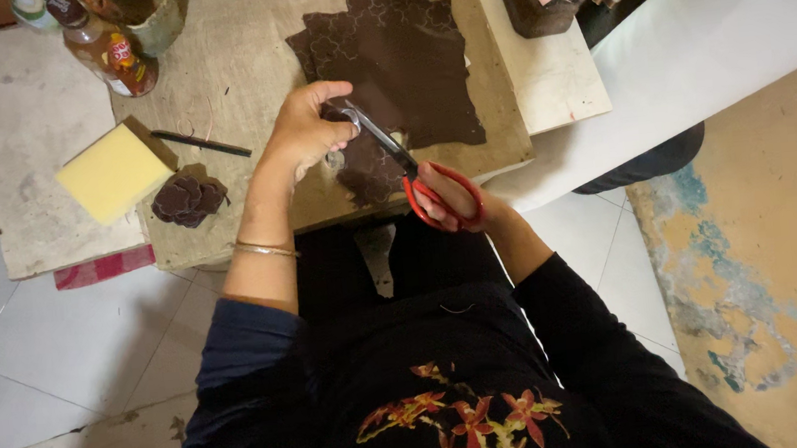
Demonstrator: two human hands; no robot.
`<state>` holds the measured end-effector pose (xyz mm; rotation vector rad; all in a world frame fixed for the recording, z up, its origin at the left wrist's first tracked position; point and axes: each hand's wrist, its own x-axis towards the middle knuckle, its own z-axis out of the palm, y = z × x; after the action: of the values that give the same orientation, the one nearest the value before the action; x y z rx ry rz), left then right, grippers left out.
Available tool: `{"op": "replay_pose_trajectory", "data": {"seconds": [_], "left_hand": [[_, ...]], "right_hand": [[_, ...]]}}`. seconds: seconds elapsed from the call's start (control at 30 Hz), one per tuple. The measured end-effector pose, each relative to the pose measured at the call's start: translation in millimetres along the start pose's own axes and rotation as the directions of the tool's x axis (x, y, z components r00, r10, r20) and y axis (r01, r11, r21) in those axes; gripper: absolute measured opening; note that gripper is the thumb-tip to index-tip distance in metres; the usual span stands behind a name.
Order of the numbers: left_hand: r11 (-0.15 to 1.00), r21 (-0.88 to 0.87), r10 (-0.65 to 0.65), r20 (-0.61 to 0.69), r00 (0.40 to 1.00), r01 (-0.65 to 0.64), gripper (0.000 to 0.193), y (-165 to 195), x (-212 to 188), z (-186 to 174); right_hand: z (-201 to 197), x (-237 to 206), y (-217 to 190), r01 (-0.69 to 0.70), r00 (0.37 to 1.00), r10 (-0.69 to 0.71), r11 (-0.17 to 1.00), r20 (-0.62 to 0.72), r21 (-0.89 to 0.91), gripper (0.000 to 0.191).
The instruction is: The person uses red-handled scissors to cut flower-shaped pieces from a dark brown patterned fabric. They hold the fabric with the left hand and cut along the outlines with the right hand, placing finished pieces on the table.
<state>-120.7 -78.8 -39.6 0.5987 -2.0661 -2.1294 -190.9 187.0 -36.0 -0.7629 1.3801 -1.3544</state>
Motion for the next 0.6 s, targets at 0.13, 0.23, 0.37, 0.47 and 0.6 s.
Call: {"op": "replay_pose_trajectory", "data": {"seconds": [0.13,0.23,0.37,0.47,0.6], "left_hand": [[0.995,-0.081,0.039,-0.137,0.990,-0.050,0.042,-11.7,0.8,6.3],[0.992,-0.124,0.008,-0.218,0.976,-0.036,0.030,-14.9,-5.6,11.7],[0.938,-0.285,-0.272,-0.245,0.931,0.199,0.027,-14.0,-20.0,21.4],[0.895,-0.442,-0.066,-0.276,0.959,-0.065,0.030,-11.1,-33.4,32.0],[0.787,-0.602,-0.029,-0.257,0.966,-0.136,0.033,-2.8,-53.6,45.3]], "right_hand": [[-12.4,8.0,18.6,-0.035,0.991,0.028,0.998,-0.131,-0.048,0.054],[-22.9,8.1,33.9,-0.038,0.994,0.053,0.988,-0.098,0.148,0.062],[-25.8,10.7,49.6,-0.149,0.950,0.157,0.988,-0.269,0.050,0.057],[-22.4,3.4,48.1,-0.061,0.965,0.070,0.997,-0.254,0.041,0.050],[-3.7,-9.1,30.1,0.022,0.957,-0.029,0.999,-0.289,-0.027,0.035]]}}
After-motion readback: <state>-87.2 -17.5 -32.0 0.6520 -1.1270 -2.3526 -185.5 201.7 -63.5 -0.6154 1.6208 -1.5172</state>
